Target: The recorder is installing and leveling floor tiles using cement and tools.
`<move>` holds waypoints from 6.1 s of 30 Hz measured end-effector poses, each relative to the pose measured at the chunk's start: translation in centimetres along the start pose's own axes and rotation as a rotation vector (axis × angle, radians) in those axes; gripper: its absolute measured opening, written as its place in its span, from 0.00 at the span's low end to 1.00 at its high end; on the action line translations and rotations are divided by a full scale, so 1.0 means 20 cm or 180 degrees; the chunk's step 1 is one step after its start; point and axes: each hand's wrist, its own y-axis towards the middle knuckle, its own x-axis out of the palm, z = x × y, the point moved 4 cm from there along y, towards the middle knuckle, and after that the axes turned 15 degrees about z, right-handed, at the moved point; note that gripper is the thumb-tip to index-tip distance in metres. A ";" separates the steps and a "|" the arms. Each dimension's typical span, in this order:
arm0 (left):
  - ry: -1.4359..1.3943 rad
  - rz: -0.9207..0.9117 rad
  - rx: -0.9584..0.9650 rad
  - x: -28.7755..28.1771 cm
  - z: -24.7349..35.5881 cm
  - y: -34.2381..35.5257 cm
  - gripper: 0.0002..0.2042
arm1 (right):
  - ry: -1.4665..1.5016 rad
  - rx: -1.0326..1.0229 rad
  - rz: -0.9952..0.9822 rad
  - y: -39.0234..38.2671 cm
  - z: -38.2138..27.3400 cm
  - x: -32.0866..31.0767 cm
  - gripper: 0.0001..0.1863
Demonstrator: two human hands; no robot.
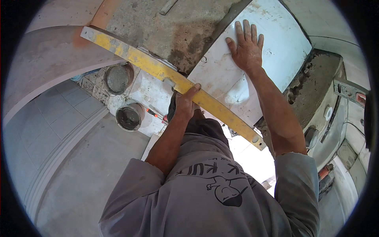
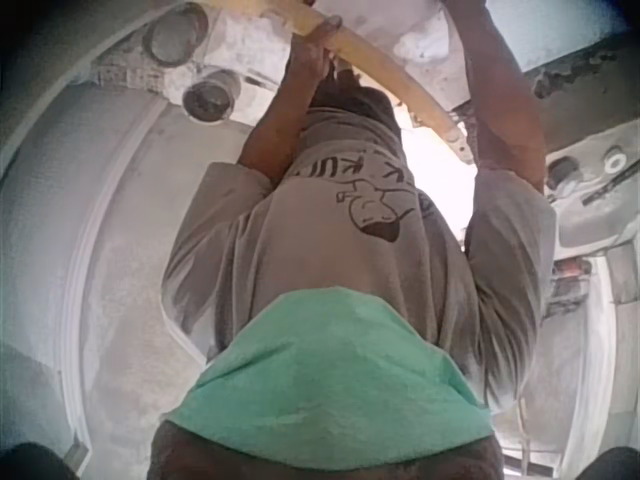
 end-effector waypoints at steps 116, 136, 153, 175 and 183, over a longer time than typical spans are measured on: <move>0.0283 -0.0110 0.0380 -0.08 -0.05 0.10 0.15 | 0.0280 0.0138 -0.0343 -0.01 -0.01 -0.06 0.37; 0.0036 -0.0181 0.0146 -0.03 -0.06 0.05 0.16 | 0.0078 -0.0001 -0.0157 -0.02 0.01 -0.03 0.39; 0.0154 -0.0433 0.0202 -0.07 -0.01 0.01 0.16 | 0.0184 0.0016 -0.0127 -0.01 -0.02 -0.06 0.38; 0.0810 -0.0409 0.0998 -0.41 0.01 -0.40 0.12 | -0.0136 0.0102 -0.0120 -0.03 0.00 0.03 0.37; 0.1216 -0.0702 0.1925 -0.39 0.14 -0.49 0.14 | 0.0029 0.0251 -0.0088 0.01 -0.02 -0.03 0.39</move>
